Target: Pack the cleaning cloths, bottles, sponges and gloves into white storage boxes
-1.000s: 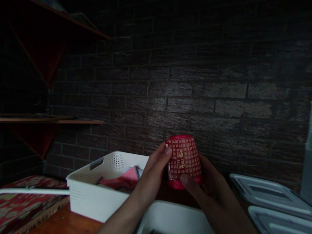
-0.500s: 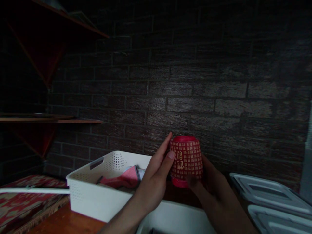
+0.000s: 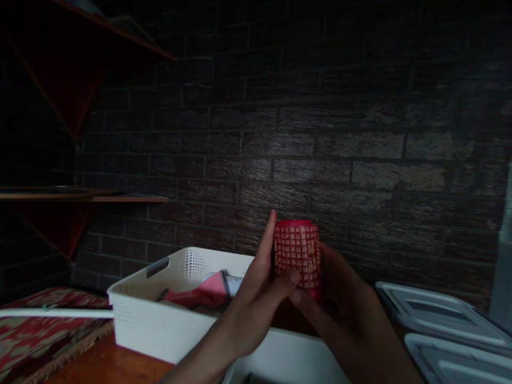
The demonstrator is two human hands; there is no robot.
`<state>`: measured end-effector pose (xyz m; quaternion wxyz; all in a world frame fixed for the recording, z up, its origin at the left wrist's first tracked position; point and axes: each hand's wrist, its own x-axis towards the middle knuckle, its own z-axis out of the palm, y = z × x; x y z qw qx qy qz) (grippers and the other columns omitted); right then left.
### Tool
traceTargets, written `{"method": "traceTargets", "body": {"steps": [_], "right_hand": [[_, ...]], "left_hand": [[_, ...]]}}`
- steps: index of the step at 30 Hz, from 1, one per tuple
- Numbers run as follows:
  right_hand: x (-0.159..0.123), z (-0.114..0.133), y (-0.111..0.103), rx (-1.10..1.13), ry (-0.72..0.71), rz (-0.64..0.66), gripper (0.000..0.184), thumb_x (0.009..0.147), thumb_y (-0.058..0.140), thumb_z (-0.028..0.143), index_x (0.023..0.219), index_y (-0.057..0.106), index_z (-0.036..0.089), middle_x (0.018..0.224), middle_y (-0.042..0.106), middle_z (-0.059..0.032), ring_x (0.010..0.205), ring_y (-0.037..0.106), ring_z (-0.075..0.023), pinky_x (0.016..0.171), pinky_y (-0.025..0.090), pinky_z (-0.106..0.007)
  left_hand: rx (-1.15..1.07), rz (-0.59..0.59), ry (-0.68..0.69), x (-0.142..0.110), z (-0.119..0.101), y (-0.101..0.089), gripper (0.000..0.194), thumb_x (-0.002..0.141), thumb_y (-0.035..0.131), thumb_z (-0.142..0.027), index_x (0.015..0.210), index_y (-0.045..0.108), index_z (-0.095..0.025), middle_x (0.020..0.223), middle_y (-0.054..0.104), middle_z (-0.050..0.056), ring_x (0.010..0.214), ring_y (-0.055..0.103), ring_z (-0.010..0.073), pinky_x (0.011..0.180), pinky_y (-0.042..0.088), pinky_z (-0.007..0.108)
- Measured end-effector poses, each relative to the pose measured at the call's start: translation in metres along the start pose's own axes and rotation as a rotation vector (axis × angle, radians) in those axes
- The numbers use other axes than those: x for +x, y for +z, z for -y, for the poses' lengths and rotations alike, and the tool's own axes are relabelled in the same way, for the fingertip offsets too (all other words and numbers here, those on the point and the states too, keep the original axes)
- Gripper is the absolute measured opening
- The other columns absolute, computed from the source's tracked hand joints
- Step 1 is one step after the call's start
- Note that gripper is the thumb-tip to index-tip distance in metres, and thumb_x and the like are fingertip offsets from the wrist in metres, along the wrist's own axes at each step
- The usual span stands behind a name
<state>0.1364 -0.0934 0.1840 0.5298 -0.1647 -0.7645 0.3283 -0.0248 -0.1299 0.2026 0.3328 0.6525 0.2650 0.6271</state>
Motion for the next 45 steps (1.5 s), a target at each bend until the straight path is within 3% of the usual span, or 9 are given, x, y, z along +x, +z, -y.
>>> {"method": "traceTargets", "body": {"steps": [4, 8, 11, 16, 23, 28, 32, 39, 45], "right_hand": [[-0.004, -0.001, -0.004, -0.076, -0.037, 0.055, 0.064, 0.097, 0.059, 0.022, 0.156, 0.036, 0.033, 0.15, 0.053, -0.0061, 0.127, 0.06, -0.0252, 0.104, 0.054, -0.04], [-0.005, -0.005, -0.011, -0.234, -0.181, -0.009, 0.065, 0.094, 0.057, 0.015, 0.153, 0.04, 0.038, 0.154, 0.047, -0.0019, 0.135, 0.053, -0.0242, 0.109, 0.05, -0.038], [-0.004, -0.006, -0.011, -0.244, -0.16, -0.015, 0.064, 0.095, 0.054, 0.013, 0.151, 0.042, 0.04, 0.153, 0.047, 0.0003, 0.135, 0.053, -0.021, 0.109, 0.05, -0.035], [-0.004, -0.001, -0.007, -0.313, -0.135, -0.067, 0.056, 0.098, 0.058, 0.028, 0.152, 0.044, 0.033, 0.15, 0.053, -0.0036, 0.134, 0.054, -0.0233, 0.11, 0.05, -0.037], [-0.005, 0.006, -0.001, -0.023, 0.023, 0.053, 0.055, 0.099, 0.058, 0.038, 0.152, 0.045, 0.031, 0.144, 0.06, -0.0064, 0.112, 0.071, -0.0261, 0.082, 0.064, -0.034], [-0.004, -0.002, -0.002, 0.073, 0.067, 0.002, 0.057, 0.096, 0.064, 0.037, 0.15, 0.047, 0.032, 0.146, 0.059, -0.007, 0.122, 0.064, -0.0266, 0.101, 0.056, -0.041], [-0.005, -0.012, -0.003, 0.031, 0.06, -0.103, 0.059, 0.094, 0.066, 0.037, 0.15, 0.046, 0.031, 0.146, 0.056, -0.0091, 0.124, 0.062, -0.0277, 0.099, 0.057, -0.043], [-0.001, -0.007, -0.004, -0.221, -0.008, -0.112, 0.054, 0.093, 0.067, 0.035, 0.144, 0.049, 0.037, 0.129, 0.064, -0.0044, 0.1, 0.068, -0.0206, 0.084, 0.061, -0.035], [-0.001, 0.0, -0.007, -0.34, -0.045, -0.097, 0.051, 0.094, 0.066, 0.036, 0.143, 0.051, 0.038, 0.127, 0.065, -0.0028, 0.103, 0.067, -0.0204, 0.085, 0.06, -0.034]], "left_hand": [[0.017, -0.03, -0.011, 0.004, 0.002, 0.003, 0.114, 0.088, 0.074, -0.028, 0.159, -0.014, -0.041, 0.158, 0.043, 0.009, 0.139, 0.049, 0.0307, 0.117, 0.037, 0.051], [0.041, -0.034, -0.051, 0.011, 0.011, 0.001, 0.122, 0.084, 0.08, -0.028, 0.158, -0.017, -0.038, 0.15, 0.051, 0.012, 0.127, 0.058, 0.0304, 0.112, 0.042, 0.051], [-0.038, -0.044, -0.026, 0.012, 0.017, 0.001, 0.11, 0.086, 0.078, -0.028, 0.159, -0.003, -0.033, 0.147, 0.054, 0.012, 0.128, 0.057, 0.0289, 0.111, 0.041, 0.047], [-0.167, -0.13, -0.063, 0.007, 0.018, 0.004, 0.07, 0.081, 0.081, -0.03, 0.141, 0.046, -0.023, 0.124, 0.067, 0.01, 0.114, 0.063, 0.0288, 0.097, 0.049, 0.039], [-0.072, -0.179, -0.099, 0.004, 0.007, 0.003, 0.056, 0.089, 0.072, -0.042, 0.139, 0.053, -0.028, 0.13, 0.065, 0.008, 0.127, 0.056, 0.0312, 0.107, 0.043, 0.043], [0.065, -0.266, -0.044, 0.005, 0.008, 0.003, 0.042, 0.092, 0.066, -0.049, 0.126, 0.066, -0.024, 0.128, 0.067, 0.008, 0.132, 0.052, 0.0305, 0.119, 0.028, 0.045], [-0.037, -0.341, -0.046, 0.006, 0.014, 0.004, 0.046, 0.094, 0.063, -0.048, 0.134, 0.062, -0.027, 0.141, 0.062, 0.006, 0.139, 0.047, 0.0297, 0.119, 0.029, 0.041], [-0.027, -0.092, -0.034, 0.003, 0.005, 0.001, 0.053, 0.099, 0.058, -0.041, 0.149, 0.046, -0.029, 0.153, 0.051, 0.005, 0.143, 0.043, 0.0273, 0.118, 0.033, 0.039], [-0.062, -0.089, -0.056, 0.004, 0.005, 0.005, 0.05, 0.096, 0.065, -0.039, 0.143, 0.052, -0.026, 0.148, 0.056, 0.007, 0.138, 0.048, 0.0289, 0.116, 0.037, 0.04]]}}
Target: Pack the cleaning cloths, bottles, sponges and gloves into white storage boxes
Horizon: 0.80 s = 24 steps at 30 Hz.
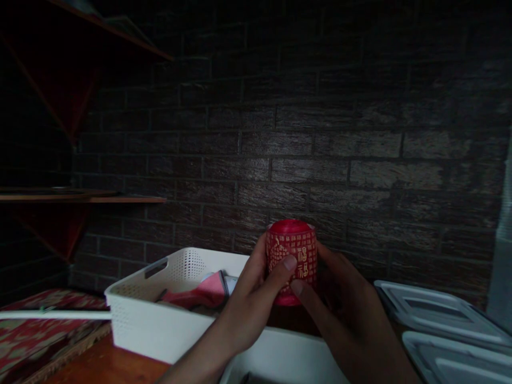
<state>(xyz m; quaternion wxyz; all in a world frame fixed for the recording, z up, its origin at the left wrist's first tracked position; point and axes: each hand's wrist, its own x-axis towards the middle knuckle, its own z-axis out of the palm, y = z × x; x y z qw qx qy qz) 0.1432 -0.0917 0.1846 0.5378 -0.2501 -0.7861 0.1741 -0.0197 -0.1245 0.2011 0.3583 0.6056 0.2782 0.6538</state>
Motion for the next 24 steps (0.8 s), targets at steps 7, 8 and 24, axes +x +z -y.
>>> {"method": "traceTargets", "body": {"steps": [7, 8, 24], "right_hand": [[-0.002, 0.003, 0.001, 0.222, 0.044, 0.068, 0.051, 0.1, 0.057, 0.04, 0.149, 0.046, 0.039, 0.15, 0.055, 0.0015, 0.132, 0.058, -0.0211, 0.1, 0.057, -0.031], [-0.002, 0.004, 0.0, 0.272, 0.072, 0.093, 0.05, 0.101, 0.056, 0.042, 0.149, 0.047, 0.038, 0.151, 0.054, 0.0007, 0.133, 0.058, -0.0224, 0.097, 0.059, -0.031], [-0.003, -0.005, 0.009, 0.359, 0.142, 0.014, 0.06, 0.095, 0.067, 0.04, 0.149, 0.042, 0.033, 0.137, 0.064, -0.0075, 0.112, 0.068, -0.0223, 0.094, 0.06, -0.036]], "left_hand": [[-0.196, -0.182, -0.071, 0.003, 0.005, 0.006, 0.05, 0.091, 0.068, -0.043, 0.136, 0.059, -0.023, 0.133, 0.067, 0.009, 0.128, 0.057, 0.0313, 0.106, 0.045, 0.042], [-0.2, -0.183, -0.079, 0.003, 0.005, 0.007, 0.051, 0.091, 0.068, -0.044, 0.136, 0.059, -0.022, 0.132, 0.067, 0.01, 0.126, 0.058, 0.0315, 0.104, 0.046, 0.041], [0.042, -0.286, -0.019, 0.005, 0.009, 0.001, 0.046, 0.094, 0.064, -0.048, 0.135, 0.061, -0.027, 0.143, 0.061, 0.004, 0.137, 0.049, 0.0287, 0.116, 0.032, 0.039]]}}
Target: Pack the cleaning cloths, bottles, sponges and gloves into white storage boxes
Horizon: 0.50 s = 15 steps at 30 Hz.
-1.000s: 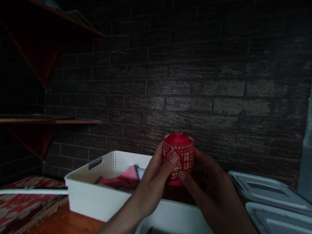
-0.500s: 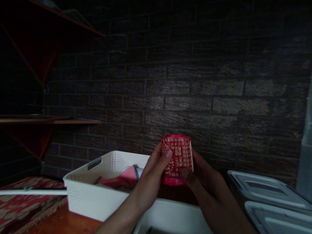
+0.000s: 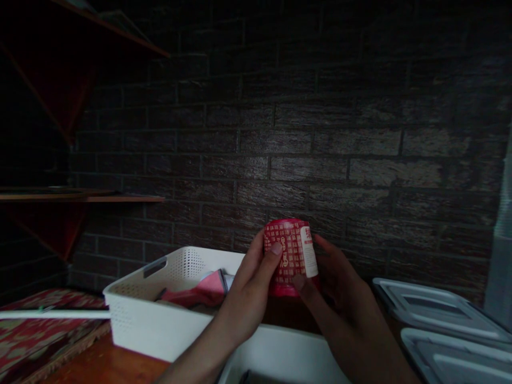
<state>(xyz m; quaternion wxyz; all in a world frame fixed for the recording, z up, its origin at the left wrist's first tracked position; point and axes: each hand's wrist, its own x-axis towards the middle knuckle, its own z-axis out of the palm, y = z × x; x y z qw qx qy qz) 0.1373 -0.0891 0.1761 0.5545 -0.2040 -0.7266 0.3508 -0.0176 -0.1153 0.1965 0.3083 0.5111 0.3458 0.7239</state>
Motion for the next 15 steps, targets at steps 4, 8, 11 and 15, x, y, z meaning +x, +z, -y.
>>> {"method": "traceTargets", "body": {"steps": [4, 8, 11, 15], "right_hand": [[0.0005, 0.0004, 0.0012, -0.037, 0.005, -0.022, 0.063, 0.092, 0.07, 0.039, 0.148, 0.041, 0.033, 0.132, 0.067, -0.0072, 0.104, 0.071, -0.0207, 0.089, 0.061, -0.035], [0.0039, 0.002, 0.0032, -0.086, -0.01, -0.072, 0.073, 0.086, 0.075, 0.038, 0.149, 0.042, 0.025, 0.127, 0.069, -0.0124, 0.101, 0.073, -0.0253, 0.084, 0.062, -0.039], [0.0057, 0.0025, 0.0031, -0.16, -0.003, -0.091, 0.072, 0.079, 0.08, 0.033, 0.144, 0.051, 0.022, 0.124, 0.071, -0.0131, 0.103, 0.072, -0.0289, 0.087, 0.061, -0.043], [0.0058, 0.0034, 0.001, -0.259, -0.01, -0.076, 0.065, 0.072, 0.084, 0.029, 0.133, 0.062, 0.024, 0.113, 0.074, -0.0101, 0.097, 0.073, -0.0303, 0.08, 0.063, -0.044]], "left_hand": [[0.122, 0.094, 0.045, -0.0013, -0.0048, -0.001, 0.048, 0.095, 0.062, -0.045, 0.138, 0.057, -0.025, 0.148, 0.056, 0.005, 0.138, 0.047, 0.0285, 0.116, 0.031, 0.038], [0.095, 0.276, 0.008, 0.0015, -0.0082, -0.0023, 0.056, 0.094, 0.066, -0.039, 0.143, 0.046, -0.021, 0.139, 0.062, 0.011, 0.124, 0.059, 0.0287, 0.107, 0.044, 0.042], [0.043, 0.33, -0.015, 0.0039, -0.0075, -0.0018, 0.06, 0.089, 0.073, -0.035, 0.139, 0.044, -0.02, 0.128, 0.066, 0.012, 0.114, 0.064, 0.0285, 0.099, 0.05, 0.041], [0.033, 0.308, -0.033, 0.0054, -0.0044, -0.0029, 0.062, 0.083, 0.079, -0.033, 0.135, 0.046, -0.02, 0.12, 0.07, 0.01, 0.108, 0.066, 0.0272, 0.094, 0.053, 0.039]]}}
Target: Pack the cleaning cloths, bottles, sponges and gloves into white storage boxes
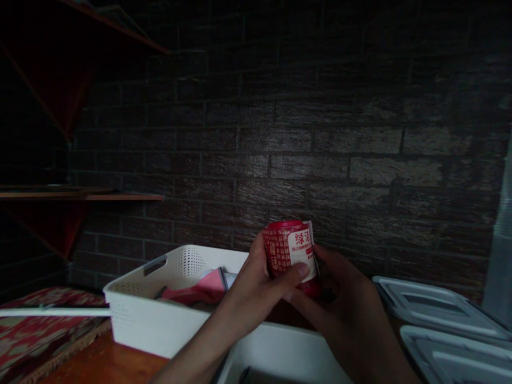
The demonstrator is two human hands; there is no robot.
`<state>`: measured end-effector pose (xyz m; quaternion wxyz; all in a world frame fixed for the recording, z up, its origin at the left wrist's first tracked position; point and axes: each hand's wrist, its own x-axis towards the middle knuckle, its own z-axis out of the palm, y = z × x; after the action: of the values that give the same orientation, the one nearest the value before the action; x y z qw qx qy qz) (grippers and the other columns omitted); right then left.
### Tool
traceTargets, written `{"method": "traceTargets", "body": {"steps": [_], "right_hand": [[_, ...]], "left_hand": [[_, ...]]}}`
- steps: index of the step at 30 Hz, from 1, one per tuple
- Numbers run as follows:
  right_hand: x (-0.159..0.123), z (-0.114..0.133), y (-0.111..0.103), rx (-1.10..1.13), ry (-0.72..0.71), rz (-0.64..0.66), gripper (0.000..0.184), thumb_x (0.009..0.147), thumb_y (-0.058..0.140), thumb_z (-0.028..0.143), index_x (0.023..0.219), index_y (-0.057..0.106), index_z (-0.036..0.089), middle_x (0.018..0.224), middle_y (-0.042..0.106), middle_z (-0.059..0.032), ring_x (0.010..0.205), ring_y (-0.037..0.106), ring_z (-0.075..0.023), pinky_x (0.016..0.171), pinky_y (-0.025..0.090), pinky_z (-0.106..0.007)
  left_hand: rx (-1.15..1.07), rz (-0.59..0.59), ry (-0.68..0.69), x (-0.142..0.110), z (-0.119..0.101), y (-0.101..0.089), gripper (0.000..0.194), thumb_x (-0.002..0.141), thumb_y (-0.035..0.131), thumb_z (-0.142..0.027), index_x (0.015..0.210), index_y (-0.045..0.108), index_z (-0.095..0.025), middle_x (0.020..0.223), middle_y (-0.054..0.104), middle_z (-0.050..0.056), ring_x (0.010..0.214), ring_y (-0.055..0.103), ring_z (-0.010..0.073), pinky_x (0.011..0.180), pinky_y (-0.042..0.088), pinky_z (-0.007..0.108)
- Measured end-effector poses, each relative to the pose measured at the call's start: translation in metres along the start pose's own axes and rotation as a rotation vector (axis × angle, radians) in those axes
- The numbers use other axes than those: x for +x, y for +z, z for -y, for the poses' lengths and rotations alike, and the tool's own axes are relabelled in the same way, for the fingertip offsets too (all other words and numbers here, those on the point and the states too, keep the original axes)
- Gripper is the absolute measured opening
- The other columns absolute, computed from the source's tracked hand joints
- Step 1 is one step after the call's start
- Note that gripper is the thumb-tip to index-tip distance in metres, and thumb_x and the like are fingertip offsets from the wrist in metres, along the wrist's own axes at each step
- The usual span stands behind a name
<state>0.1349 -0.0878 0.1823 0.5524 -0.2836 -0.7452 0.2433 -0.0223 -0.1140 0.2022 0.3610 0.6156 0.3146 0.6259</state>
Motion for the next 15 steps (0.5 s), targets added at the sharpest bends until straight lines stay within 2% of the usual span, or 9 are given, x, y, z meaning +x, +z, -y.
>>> {"method": "traceTargets", "body": {"steps": [3, 6, 10, 13, 15], "right_hand": [[0.0, 0.004, -0.002, -0.021, -0.015, -0.003, 0.064, 0.071, 0.086, 0.033, 0.131, 0.064, 0.025, 0.109, 0.072, -0.009, 0.09, 0.072, -0.028, 0.075, 0.063, -0.042], [-0.001, 0.012, -0.005, -0.021, -0.031, 0.02, 0.057, 0.078, 0.08, 0.034, 0.132, 0.064, 0.027, 0.113, 0.07, -0.0089, 0.086, 0.07, -0.0237, 0.071, 0.064, -0.037], [-0.003, 0.015, -0.008, -0.03, -0.058, 0.064, 0.055, 0.085, 0.073, 0.032, 0.138, 0.061, 0.029, 0.121, 0.066, -0.0083, 0.094, 0.069, -0.0232, 0.072, 0.063, -0.033], [-0.008, 0.006, -0.009, -0.015, -0.071, 0.031, 0.05, 0.09, 0.065, 0.035, 0.14, 0.059, 0.034, 0.135, 0.062, -0.006, 0.116, 0.064, -0.0272, 0.094, 0.059, -0.042], [-0.01, -0.001, -0.009, 0.029, -0.001, -0.031, 0.043, 0.096, 0.057, 0.043, 0.139, 0.06, 0.038, 0.145, 0.057, -0.0032, 0.131, 0.055, -0.0303, 0.11, 0.047, -0.053]], "left_hand": [[-0.004, -0.021, -0.012, -0.001, 0.002, -0.002, 0.06, 0.085, 0.077, -0.035, 0.137, 0.049, -0.02, 0.124, 0.069, 0.011, 0.114, 0.064, 0.0292, 0.097, 0.051, 0.04], [0.029, -0.086, -0.01, -0.001, 0.003, -0.004, 0.06, 0.089, 0.072, -0.038, 0.142, 0.048, -0.021, 0.133, 0.066, 0.011, 0.127, 0.058, 0.0311, 0.105, 0.045, 0.042], [-0.015, -0.148, -0.025, 0.001, 0.004, -0.003, 0.06, 0.091, 0.068, -0.038, 0.145, 0.047, -0.02, 0.139, 0.063, 0.01, 0.133, 0.053, 0.0303, 0.11, 0.04, 0.04], [-0.109, -0.159, -0.044, 0.006, 0.007, -0.002, 0.055, 0.09, 0.067, -0.037, 0.14, 0.052, -0.018, 0.134, 0.066, 0.011, 0.129, 0.057, 0.0314, 0.109, 0.04, 0.042], [-0.163, -0.188, -0.046, 0.008, 0.01, -0.001, 0.054, 0.086, 0.068, -0.037, 0.135, 0.057, -0.017, 0.127, 0.07, 0.012, 0.121, 0.061, 0.0334, 0.105, 0.043, 0.045]]}}
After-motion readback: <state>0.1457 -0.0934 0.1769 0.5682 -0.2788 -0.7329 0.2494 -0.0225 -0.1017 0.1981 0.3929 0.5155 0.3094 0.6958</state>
